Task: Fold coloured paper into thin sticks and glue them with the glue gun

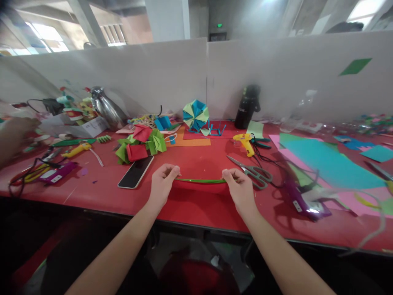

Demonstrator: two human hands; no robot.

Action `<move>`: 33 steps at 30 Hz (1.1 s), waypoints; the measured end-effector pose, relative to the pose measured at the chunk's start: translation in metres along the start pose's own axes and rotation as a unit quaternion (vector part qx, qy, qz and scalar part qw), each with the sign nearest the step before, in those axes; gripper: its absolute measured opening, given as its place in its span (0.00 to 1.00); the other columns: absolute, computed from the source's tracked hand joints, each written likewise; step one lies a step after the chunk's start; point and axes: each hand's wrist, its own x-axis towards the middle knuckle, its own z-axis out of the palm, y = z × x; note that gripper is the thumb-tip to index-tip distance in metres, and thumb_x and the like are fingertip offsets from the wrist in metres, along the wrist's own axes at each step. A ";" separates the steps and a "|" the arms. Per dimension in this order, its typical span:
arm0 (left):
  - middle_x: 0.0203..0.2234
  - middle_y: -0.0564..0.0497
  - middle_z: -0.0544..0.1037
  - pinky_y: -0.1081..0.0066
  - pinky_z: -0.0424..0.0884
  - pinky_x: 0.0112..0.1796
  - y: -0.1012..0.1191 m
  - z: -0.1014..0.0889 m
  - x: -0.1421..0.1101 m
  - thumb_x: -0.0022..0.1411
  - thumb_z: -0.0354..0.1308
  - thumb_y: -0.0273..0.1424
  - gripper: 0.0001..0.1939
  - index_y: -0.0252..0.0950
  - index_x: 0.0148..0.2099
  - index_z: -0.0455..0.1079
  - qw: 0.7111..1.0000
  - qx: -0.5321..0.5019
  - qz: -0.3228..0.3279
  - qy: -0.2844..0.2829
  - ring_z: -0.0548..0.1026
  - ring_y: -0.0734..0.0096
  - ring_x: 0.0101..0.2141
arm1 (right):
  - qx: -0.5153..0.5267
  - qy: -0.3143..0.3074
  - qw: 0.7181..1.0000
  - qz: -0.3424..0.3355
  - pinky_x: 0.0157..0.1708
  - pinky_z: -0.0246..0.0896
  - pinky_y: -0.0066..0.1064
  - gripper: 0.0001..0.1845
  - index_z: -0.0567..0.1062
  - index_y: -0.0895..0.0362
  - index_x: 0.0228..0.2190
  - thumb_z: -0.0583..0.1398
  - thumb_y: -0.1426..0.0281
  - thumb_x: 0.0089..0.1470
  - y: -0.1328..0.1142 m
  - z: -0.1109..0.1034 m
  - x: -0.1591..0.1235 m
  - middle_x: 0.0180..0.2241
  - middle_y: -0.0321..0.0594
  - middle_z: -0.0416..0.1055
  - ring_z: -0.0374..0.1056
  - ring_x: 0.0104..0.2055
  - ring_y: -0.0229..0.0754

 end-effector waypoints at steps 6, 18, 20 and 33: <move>0.19 0.55 0.68 0.73 0.60 0.29 0.005 0.002 0.002 0.65 0.59 0.47 0.23 0.36 0.24 0.67 0.997 0.061 0.028 0.039 0.64 0.75 0.24 | -0.054 -0.019 0.997 -0.058 0.37 0.64 0.36 0.22 0.78 0.53 0.28 0.63 0.47 0.53 -0.009 -0.007 0.009 0.30 0.40 0.76 0.70 0.35 0.46; 0.21 0.54 0.71 0.72 0.61 0.30 0.005 0.005 0.009 0.64 0.59 0.50 0.23 0.36 0.26 0.69 0.997 0.044 0.034 0.049 0.68 0.73 0.25 | -0.114 -0.105 0.988 0.020 0.31 0.62 0.36 0.19 0.78 0.54 0.37 0.70 0.56 0.46 -0.003 -0.022 0.010 0.32 0.40 0.77 0.70 0.32 0.45; 0.26 0.51 0.77 0.71 0.66 0.34 0.006 0.005 0.010 0.62 0.60 0.51 0.21 0.36 0.33 0.72 0.999 0.002 0.027 0.021 0.73 0.70 0.30 | -0.090 -0.072 0.993 0.014 0.32 0.60 0.35 0.18 0.78 0.55 0.35 0.71 0.57 0.45 -0.002 -0.020 0.010 0.32 0.39 0.75 0.68 0.32 0.43; 0.36 0.45 0.82 0.67 0.70 0.42 0.004 -0.002 0.015 0.64 0.57 0.52 0.23 0.35 0.39 0.74 0.999 0.017 0.018 -0.038 0.78 0.63 0.40 | -0.105 -0.076 0.991 0.020 0.33 0.62 0.35 0.19 0.78 0.52 0.42 0.68 0.57 0.50 0.007 -0.016 0.012 0.34 0.37 0.75 0.66 0.31 0.42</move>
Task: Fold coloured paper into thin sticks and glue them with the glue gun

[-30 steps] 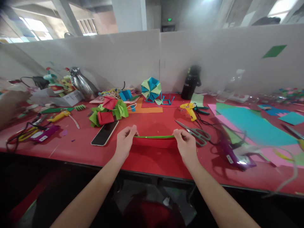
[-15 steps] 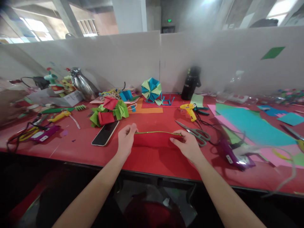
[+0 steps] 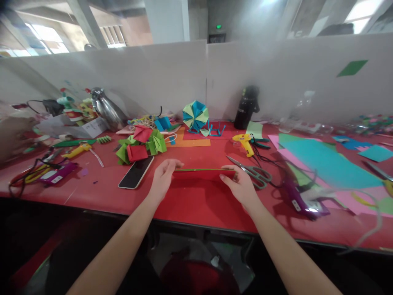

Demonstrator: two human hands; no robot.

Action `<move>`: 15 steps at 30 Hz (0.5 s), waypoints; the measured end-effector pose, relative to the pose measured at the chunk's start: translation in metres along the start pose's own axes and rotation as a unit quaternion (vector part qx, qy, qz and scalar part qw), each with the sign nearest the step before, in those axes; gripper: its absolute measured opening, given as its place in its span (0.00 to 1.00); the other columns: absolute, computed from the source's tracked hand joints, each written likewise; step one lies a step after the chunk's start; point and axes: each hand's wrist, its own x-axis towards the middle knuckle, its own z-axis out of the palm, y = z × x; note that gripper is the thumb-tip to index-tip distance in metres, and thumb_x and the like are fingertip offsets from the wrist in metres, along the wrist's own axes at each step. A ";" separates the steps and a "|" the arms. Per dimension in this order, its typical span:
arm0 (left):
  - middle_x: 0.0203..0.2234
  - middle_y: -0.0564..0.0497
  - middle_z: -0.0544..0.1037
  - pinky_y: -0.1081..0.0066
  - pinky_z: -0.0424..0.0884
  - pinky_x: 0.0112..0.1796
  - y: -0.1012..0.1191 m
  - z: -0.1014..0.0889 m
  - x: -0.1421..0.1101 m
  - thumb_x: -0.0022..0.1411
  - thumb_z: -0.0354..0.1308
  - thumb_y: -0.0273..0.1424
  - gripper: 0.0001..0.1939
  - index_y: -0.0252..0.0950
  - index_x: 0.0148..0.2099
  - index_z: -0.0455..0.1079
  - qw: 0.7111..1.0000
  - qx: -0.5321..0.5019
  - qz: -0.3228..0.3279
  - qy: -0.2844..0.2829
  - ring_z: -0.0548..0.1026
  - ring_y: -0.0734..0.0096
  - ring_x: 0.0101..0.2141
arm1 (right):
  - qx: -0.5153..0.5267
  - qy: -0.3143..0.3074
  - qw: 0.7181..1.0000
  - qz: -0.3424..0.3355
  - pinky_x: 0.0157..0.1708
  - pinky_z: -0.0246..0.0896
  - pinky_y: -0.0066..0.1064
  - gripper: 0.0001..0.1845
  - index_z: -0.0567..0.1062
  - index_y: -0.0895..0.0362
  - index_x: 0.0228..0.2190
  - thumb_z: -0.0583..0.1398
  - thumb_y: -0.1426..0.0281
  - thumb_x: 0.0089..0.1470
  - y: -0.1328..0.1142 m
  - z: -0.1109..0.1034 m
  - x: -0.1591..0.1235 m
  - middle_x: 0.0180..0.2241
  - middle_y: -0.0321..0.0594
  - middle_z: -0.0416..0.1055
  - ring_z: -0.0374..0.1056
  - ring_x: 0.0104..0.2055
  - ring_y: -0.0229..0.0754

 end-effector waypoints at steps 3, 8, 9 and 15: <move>0.34 0.46 0.80 0.68 0.70 0.41 0.001 0.001 -0.001 0.61 0.59 0.54 0.24 0.36 0.41 0.74 1.000 -0.011 0.005 -0.007 0.77 0.64 0.38 | 0.072 -0.009 0.997 0.007 0.43 0.67 0.40 0.17 0.78 0.53 0.41 0.67 0.58 0.52 0.001 0.002 0.003 0.38 0.41 0.79 0.73 0.40 0.48; 0.33 0.50 0.76 0.70 0.68 0.38 0.000 -0.002 -0.001 0.63 0.59 0.49 0.22 0.37 0.48 0.74 1.000 0.004 0.002 -0.026 0.74 0.67 0.36 | 0.101 0.007 0.995 0.008 0.47 0.68 0.44 0.17 0.78 0.55 0.40 0.67 0.57 0.52 -0.001 0.006 0.007 0.40 0.43 0.80 0.74 0.43 0.50; 0.36 0.50 0.77 0.69 0.68 0.40 -0.003 -0.002 0.000 0.62 0.62 0.46 0.20 0.37 0.49 0.73 0.999 0.018 0.005 -0.032 0.74 0.67 0.37 | 0.096 0.015 0.995 0.011 0.46 0.68 0.43 0.17 0.78 0.55 0.40 0.67 0.57 0.52 0.000 0.007 0.007 0.40 0.43 0.79 0.74 0.42 0.50; 0.39 0.48 0.76 0.66 0.68 0.46 -0.018 0.000 0.000 0.65 0.57 0.35 0.12 0.37 0.49 0.71 0.996 0.077 0.019 -0.048 0.74 0.65 0.42 | 0.092 0.051 0.994 0.014 0.46 0.66 0.42 0.21 0.76 0.53 0.43 0.69 0.59 0.48 0.000 0.010 0.004 0.39 0.41 0.78 0.73 0.41 0.48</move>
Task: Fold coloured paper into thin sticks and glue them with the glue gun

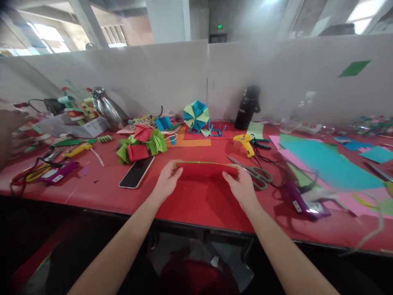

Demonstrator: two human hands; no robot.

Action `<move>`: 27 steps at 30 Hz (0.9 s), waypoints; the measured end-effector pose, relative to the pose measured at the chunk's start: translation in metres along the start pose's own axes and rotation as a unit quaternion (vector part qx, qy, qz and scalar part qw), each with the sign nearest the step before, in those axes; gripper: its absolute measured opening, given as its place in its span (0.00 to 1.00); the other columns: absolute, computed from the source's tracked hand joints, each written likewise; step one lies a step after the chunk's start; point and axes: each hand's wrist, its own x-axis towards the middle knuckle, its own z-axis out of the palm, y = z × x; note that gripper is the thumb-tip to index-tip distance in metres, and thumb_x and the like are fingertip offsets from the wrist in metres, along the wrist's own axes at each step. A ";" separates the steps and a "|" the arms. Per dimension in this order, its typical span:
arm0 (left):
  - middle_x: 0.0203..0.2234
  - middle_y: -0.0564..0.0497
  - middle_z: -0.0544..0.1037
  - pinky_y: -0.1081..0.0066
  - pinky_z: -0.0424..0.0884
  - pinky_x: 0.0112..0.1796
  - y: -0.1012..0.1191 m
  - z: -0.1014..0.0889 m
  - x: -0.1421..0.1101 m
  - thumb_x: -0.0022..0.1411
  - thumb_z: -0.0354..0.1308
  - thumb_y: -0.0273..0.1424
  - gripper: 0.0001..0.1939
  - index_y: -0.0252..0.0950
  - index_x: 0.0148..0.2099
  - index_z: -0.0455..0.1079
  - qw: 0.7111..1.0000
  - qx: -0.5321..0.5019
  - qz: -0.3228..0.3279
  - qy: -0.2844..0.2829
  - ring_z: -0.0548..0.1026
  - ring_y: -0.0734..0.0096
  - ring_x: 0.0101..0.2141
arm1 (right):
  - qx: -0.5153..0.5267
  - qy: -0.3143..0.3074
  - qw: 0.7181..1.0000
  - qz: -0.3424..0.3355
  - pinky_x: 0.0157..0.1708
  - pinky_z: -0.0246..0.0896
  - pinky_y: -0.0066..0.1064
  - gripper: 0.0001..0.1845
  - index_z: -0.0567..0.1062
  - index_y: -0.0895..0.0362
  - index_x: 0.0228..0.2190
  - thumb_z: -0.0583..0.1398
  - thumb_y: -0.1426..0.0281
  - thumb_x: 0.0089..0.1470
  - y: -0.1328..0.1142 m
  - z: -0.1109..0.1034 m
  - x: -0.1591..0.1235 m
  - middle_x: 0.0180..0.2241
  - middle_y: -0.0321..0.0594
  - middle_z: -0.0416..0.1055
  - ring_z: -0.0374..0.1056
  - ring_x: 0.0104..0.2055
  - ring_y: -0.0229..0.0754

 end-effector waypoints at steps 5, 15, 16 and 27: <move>0.38 0.48 0.75 0.65 0.69 0.46 0.004 0.002 0.000 0.68 0.55 0.38 0.11 0.37 0.48 0.69 0.999 -0.048 0.004 0.002 0.74 0.66 0.40 | 0.012 0.018 1.000 -0.001 0.44 0.66 0.40 0.19 0.75 0.53 0.40 0.69 0.58 0.48 -0.009 0.004 -0.004 0.37 0.39 0.77 0.72 0.39 0.46; 0.46 0.47 0.74 0.64 0.66 0.53 0.006 0.009 -0.001 0.67 0.57 0.36 0.13 0.40 0.51 0.65 0.997 -0.057 -0.038 0.024 0.72 0.64 0.50 | 0.041 0.030 0.998 -0.027 0.49 0.67 0.43 0.17 0.73 0.52 0.42 0.66 0.62 0.51 -0.002 0.019 -0.004 0.42 0.42 0.77 0.73 0.45 0.48; 0.47 0.47 0.73 0.64 0.65 0.53 0.008 0.010 -0.001 0.66 0.56 0.36 0.13 0.40 0.51 0.64 0.997 -0.057 -0.036 0.027 0.71 0.64 0.51 | 0.035 0.029 0.998 -0.032 0.48 0.67 0.43 0.16 0.73 0.52 0.42 0.66 0.61 0.52 -0.001 0.020 -0.005 0.41 0.42 0.77 0.73 0.44 0.49; 0.52 0.44 0.68 0.61 0.63 0.57 0.002 0.019 0.004 0.62 0.57 0.29 0.17 0.39 0.53 0.63 0.996 -0.054 0.020 0.072 0.67 0.61 0.56 | 0.004 0.065 0.997 -0.035 0.43 0.66 0.39 0.15 0.73 0.52 0.40 0.65 0.61 0.51 0.001 0.018 -0.005 0.37 0.38 0.75 0.70 0.39 0.45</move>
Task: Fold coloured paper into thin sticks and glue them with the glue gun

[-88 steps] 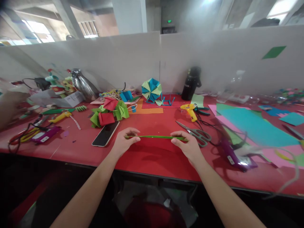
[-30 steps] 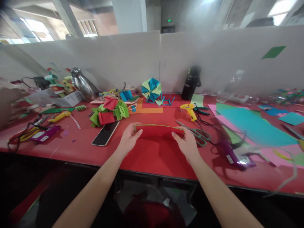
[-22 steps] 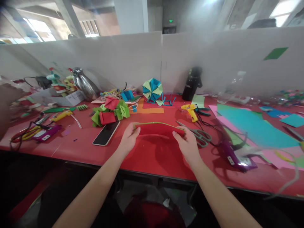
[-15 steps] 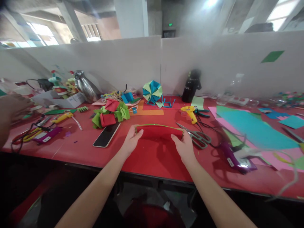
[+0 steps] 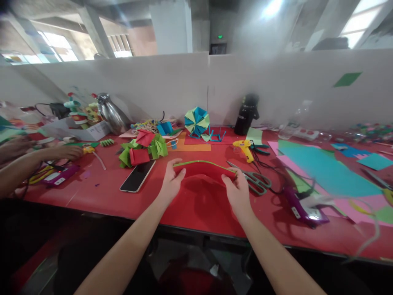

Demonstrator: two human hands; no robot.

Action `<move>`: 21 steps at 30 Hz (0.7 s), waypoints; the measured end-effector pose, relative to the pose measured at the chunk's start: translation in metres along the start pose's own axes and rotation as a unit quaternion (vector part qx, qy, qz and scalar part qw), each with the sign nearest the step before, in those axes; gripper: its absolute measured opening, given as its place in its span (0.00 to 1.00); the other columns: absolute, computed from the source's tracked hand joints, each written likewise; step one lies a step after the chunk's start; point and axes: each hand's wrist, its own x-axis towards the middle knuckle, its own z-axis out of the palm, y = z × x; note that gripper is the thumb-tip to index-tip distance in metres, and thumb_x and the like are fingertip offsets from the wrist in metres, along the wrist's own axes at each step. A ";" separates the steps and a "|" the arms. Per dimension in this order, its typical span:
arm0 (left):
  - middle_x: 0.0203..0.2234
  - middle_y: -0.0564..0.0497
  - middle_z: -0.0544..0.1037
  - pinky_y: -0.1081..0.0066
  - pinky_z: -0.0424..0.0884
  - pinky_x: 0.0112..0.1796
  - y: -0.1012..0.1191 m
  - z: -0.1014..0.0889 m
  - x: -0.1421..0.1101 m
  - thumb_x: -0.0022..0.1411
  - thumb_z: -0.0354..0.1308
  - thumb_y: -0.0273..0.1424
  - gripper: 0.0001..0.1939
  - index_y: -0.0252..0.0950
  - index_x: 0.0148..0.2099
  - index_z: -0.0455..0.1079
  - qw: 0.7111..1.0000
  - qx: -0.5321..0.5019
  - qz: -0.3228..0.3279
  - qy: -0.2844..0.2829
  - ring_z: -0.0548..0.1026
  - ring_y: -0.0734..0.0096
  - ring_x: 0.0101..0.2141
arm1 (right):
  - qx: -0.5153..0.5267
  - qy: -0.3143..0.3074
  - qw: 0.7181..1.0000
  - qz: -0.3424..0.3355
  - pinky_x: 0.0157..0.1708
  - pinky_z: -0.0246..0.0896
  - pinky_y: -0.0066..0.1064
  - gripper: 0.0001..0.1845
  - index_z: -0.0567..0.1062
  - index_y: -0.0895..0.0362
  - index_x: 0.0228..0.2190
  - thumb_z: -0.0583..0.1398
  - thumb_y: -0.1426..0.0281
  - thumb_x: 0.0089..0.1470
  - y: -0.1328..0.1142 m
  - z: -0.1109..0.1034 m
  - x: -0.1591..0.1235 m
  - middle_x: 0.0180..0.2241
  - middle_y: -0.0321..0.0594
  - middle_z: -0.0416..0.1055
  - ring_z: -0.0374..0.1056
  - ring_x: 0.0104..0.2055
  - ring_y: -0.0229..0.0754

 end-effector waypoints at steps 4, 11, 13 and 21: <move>0.47 0.45 0.72 0.61 0.64 0.55 0.004 0.000 0.001 0.62 0.58 0.30 0.13 0.38 0.49 0.67 1.000 0.007 -0.012 -0.013 0.71 0.61 0.51 | 0.014 -0.031 0.999 0.039 0.40 0.67 0.39 0.15 0.73 0.52 0.38 0.66 0.60 0.49 0.003 0.001 0.001 0.34 0.38 0.76 0.71 0.37 0.47; 0.41 0.48 0.75 0.64 0.69 0.47 0.008 -0.003 0.004 0.64 0.58 0.34 0.11 0.39 0.48 0.67 0.999 0.011 -0.032 -0.032 0.74 0.64 0.42 | 0.014 -0.040 0.999 0.021 0.39 0.68 0.39 0.15 0.73 0.51 0.40 0.64 0.58 0.53 -0.001 0.000 -0.002 0.35 0.38 0.78 0.73 0.38 0.48; 0.38 0.49 0.75 0.64 0.70 0.44 0.001 -0.002 0.004 0.63 0.58 0.35 0.10 0.38 0.46 0.67 0.997 0.011 -0.057 -0.045 0.75 0.64 0.39 | 0.007 -0.039 0.999 0.025 0.40 0.68 0.40 0.14 0.73 0.52 0.38 0.64 0.59 0.52 0.004 0.002 -0.003 0.35 0.39 0.78 0.73 0.38 0.49; 0.41 0.44 0.78 0.57 0.68 0.51 -0.009 -0.004 0.009 0.63 0.58 0.34 0.09 0.38 0.45 0.69 0.998 0.036 -0.029 -0.041 0.76 0.57 0.45 | -0.022 -0.038 0.999 0.003 0.47 0.67 0.44 0.14 0.73 0.53 0.40 0.63 0.60 0.53 0.014 0.010 -0.005 0.40 0.43 0.78 0.73 0.44 0.51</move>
